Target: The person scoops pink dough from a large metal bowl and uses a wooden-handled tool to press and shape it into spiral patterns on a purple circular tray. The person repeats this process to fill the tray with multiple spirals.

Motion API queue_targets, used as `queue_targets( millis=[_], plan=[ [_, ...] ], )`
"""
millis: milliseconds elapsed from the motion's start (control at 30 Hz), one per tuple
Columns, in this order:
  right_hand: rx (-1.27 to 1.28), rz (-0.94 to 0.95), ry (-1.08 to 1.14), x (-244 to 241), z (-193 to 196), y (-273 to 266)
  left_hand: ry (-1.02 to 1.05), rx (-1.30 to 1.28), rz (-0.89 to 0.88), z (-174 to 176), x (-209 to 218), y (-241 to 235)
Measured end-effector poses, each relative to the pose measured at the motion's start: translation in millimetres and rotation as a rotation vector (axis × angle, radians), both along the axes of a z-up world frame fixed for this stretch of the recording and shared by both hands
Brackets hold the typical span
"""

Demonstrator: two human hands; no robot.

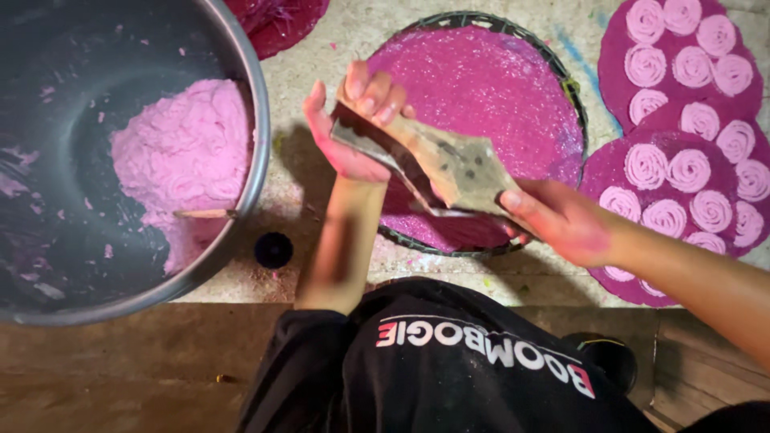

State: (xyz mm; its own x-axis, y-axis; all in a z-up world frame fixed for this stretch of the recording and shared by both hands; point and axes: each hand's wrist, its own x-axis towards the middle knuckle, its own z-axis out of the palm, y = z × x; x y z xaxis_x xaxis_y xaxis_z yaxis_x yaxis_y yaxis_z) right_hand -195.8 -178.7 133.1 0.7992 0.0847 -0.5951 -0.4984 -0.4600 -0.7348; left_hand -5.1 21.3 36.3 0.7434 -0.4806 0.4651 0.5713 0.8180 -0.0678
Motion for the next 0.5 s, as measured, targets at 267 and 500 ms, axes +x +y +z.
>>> queue_targets(
  millis=[267, 500],
  plan=[
    [-0.131, -0.104, 0.145, -12, 19, -26, 0.115, 0.002, -0.044, 3, -23, -32],
    [-0.166, 0.022, -0.228, 7, 5, -18, -0.063, -0.037, 0.018, 3, 14, -37]
  ],
)
